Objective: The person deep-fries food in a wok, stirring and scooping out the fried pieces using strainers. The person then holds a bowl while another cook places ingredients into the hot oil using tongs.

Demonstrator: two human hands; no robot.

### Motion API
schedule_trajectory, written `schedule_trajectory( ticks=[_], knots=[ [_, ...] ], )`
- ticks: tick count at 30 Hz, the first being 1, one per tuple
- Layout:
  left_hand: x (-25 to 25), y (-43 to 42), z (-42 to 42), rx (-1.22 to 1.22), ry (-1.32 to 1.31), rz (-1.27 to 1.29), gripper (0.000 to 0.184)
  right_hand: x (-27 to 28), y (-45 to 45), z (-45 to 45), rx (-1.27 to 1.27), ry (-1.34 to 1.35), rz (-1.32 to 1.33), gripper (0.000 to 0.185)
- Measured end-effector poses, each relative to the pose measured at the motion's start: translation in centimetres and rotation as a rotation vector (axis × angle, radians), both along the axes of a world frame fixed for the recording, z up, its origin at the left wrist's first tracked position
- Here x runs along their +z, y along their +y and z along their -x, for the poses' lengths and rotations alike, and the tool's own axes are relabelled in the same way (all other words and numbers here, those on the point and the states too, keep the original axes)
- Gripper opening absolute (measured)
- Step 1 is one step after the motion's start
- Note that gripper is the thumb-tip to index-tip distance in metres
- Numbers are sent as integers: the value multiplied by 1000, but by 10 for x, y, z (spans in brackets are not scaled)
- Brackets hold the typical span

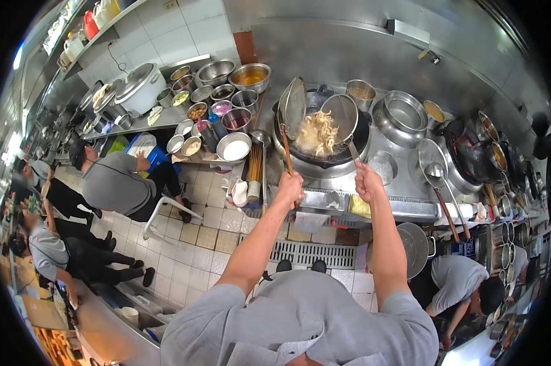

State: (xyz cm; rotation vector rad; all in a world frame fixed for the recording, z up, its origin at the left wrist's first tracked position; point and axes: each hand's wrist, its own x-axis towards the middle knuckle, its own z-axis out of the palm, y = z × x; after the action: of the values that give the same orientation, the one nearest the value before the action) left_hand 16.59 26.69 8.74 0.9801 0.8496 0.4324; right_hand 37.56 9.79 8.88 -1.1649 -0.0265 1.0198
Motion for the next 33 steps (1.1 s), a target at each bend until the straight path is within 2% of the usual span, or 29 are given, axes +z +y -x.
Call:
schedule_trajectory(
  ticks=[3, 9, 16, 17, 20, 24, 27, 30, 33],
  knots=[
    [3, -4, 4, 8, -104, 128, 17, 19, -15, 6, 20, -77, 56, 47],
    [-2, -39, -8, 11, -390, 456, 10, 25, -3, 29, -14, -295, 163, 48],
    [-10, -29, -26, 20, -499, 585, 10, 44, 15, 53, 3, -819, 515, 42],
    [-8, -27, -25, 24, -492, 579, 9, -6, 16, 22, -30, -1118, 543, 42],
    [-14, -19, -21, 7, -468, 548, 11, 18, -9, 26, -57, -1318, 480, 44],
    [-9, -13, -12, 12, -444, 509, 16, 72, -63, 58, 27, -1267, 504, 41],
    [-14, -9, -11, 16, -439, 515, 17, 76, -68, 82, 121, -1213, 700, 43],
    [-14, -9, -14, 9, -424, 534, 18, 24, -39, 64, 228, -1244, 784, 43],
    [-12, -12, -16, 18, -417, 522, 17, -12, -12, 31, 83, -1177, 679, 42]
  ],
)
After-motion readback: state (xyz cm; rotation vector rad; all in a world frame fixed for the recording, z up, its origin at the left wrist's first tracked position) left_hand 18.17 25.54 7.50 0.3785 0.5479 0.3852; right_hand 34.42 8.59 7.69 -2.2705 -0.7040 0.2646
